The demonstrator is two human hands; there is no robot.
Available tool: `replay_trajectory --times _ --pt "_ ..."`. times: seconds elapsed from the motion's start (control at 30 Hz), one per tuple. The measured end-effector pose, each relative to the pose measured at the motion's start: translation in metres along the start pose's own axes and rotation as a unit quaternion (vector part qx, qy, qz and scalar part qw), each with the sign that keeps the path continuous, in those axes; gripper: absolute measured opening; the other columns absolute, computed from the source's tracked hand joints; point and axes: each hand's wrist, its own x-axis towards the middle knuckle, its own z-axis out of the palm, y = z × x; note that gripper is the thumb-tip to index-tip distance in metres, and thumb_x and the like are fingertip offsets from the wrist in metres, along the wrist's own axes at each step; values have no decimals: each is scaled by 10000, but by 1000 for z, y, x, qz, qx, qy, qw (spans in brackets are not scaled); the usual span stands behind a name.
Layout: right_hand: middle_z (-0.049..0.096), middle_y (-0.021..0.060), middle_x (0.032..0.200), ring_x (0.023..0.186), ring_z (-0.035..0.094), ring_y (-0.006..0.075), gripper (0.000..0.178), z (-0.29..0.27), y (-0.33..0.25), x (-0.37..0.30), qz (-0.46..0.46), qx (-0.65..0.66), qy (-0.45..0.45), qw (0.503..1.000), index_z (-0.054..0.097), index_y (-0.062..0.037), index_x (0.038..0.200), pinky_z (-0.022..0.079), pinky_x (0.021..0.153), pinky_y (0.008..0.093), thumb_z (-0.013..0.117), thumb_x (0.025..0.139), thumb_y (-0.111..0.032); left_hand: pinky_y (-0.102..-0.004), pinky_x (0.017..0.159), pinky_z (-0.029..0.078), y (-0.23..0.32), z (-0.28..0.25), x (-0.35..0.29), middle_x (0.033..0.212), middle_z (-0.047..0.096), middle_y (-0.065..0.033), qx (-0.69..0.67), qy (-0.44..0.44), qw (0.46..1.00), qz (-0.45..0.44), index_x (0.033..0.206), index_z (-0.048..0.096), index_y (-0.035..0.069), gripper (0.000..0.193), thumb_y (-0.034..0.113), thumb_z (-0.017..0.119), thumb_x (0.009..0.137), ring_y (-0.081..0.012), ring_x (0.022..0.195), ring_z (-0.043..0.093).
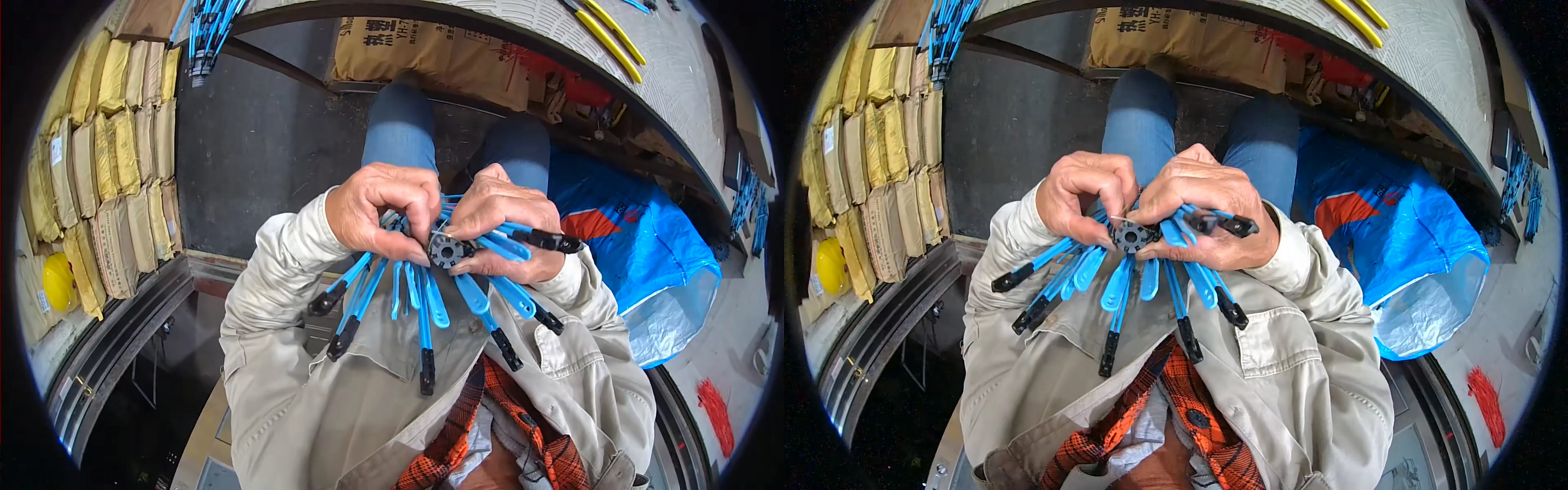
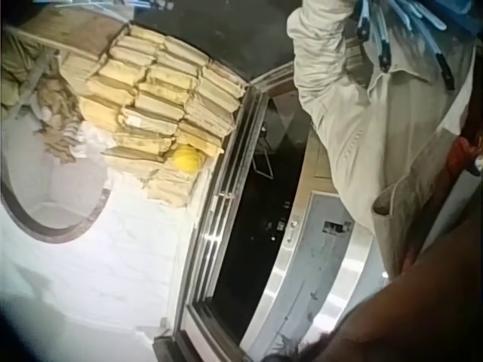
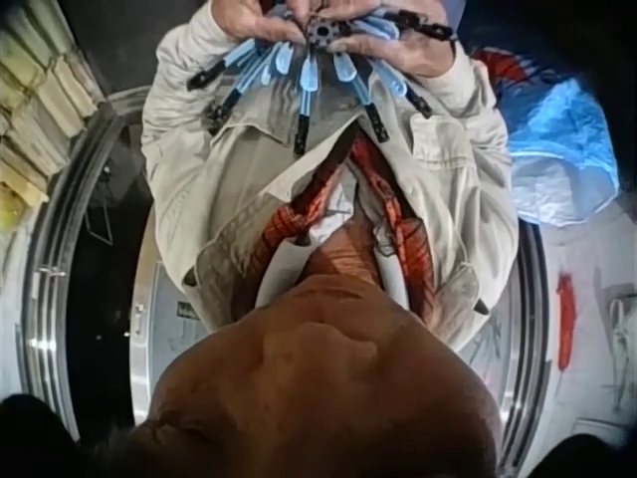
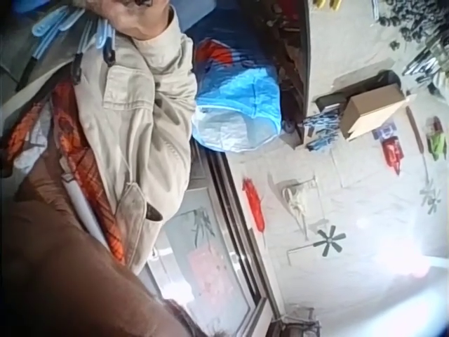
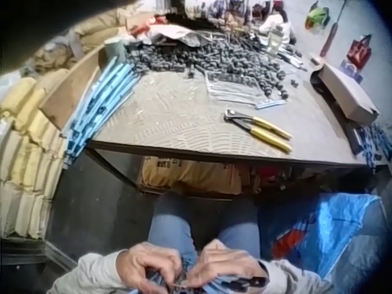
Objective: Assembling blue plastic components into a circular fixture and using pliers to secure them.
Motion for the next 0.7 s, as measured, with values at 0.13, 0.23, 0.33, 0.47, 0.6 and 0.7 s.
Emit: replay_trajectory --times 0.13,0.23,0.33,0.47,0.6,0.7 --pt "632 7 734 661 543 139 256 5 4 -1 -10 9 7 1000 657 -72 783 333 745 281 802 578 -121 -258 564 389 0 -1 -3 690 558 -59 12 23 1000 -17 606 575 63 250 158 805 581 -155 582 484" --pt "633 34 709 633 538 151 255 7 7 -2 -30 4 23 999 653 -79 752 342 722 310 812 566 -149 -253 558 387 1 -3 -1 685 561 -59 35 22 999 -26 593 569 66 260 171 807 589 -154 576 483" --pt "634 37 709 635 537 158 245 5 10 -1 -35 13 1 999 646 -73 749 342 731 305 808 578 -141 -241 550 377 1 -4 0 677 558 -44 21 -2 999 -25 604 586 58 229 126 805 589 -135 570 468" --pt "630 37 707 638 532 164 237 0 11 1 -31 19 -31 999 636 -63 755 349 738 293 801 597 -128 -229 545 372 -4 -13 8 666 558 -31 -6 -54 998 -37 613 607 48 203 83 805 585 -117 568 457" --pt "618 26 702 642 523 161 243 -6 5 8 -5 2 -60 998 623 -51 781 368 733 272 792 618 -114 -232 554 385 -9 -29 22 659 567 -34 -49 -142 986 -76 610 617 42 202 90 810 575 -121 579 468" --pt "595 8 692 657 510 131 263 -7 1 14 48 86 -19 995 609 -39 817 394 697 245 781 623 -87 -237 583 403 -5 -35 35 687 581 -36 -105 -135 968 -183 637 633 38 157 42 782 585 -127 602 482"
